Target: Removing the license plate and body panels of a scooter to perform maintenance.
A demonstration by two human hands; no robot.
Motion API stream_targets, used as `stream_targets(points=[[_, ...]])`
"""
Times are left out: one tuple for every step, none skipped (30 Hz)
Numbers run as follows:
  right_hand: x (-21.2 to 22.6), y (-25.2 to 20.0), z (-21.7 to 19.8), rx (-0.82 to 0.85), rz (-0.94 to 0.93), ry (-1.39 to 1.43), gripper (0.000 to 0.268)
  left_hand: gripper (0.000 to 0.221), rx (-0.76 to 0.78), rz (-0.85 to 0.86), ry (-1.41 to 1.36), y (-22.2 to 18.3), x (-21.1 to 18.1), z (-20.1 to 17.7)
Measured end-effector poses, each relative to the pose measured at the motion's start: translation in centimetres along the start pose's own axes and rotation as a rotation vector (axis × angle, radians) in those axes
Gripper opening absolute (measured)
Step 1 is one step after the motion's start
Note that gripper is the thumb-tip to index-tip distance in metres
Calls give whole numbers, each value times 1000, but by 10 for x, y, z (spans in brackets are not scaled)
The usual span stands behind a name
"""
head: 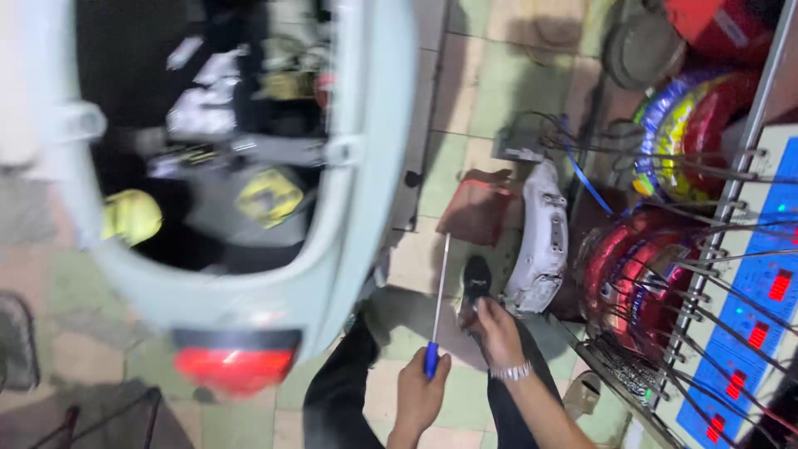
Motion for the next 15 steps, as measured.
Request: stream_targets(points=[[7,-31,12,131,-41,298,28,31,-6,19,42,-16,1,-6],[9,-63,28,259,-74,601,22,30,-7,40,90,-30,5,-16],[16,-83,34,275,-76,589,22,30,-24,39,80,-45,13,-21],[22,-104,41,312,-90,611,15,39,37,53,111,-58,21,-26],[27,-125,48,350,-103,633,14,50,97,69,141,-72,30,-32],[42,-149,67,363,-119,637,14,50,82,83,146,-91,20,-59],[56,-173,87,425,-172,532,14,40,132,149,123,-111,10,-86],[65,-204,105,484,-208,424,18,32,184,198,97,-139,4,-110],[53,-225,124,496,-208,426,18,32,173,196,100,-158,16,-135],[45,-239,146,475,-140,413,14,38,216,223,119,-171,27,-160],[38,-252,167,455,-73,399,14,43,260,249,138,-183,36,-184],[36,-276,197,467,-77,396,14,43,247,250,137,-195,48,-212],[36,-300,226,523,-107,304,14,36,184,354,99,-206,59,-239],[40,-317,254,577,-149,211,15,30,119,468,62,-210,65,-264],[54,-341,284,588,-165,206,15,30,103,479,63,-215,75,-288]])
Point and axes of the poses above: each hand's wrist, its own y-axis towards the middle knuckle, its own z-axis out of the palm, x = y × z, the point moved 1 cm from there along y, towards the middle knuckle, and after that the axes turned 8 degrees about z, right-handed, at the moved point
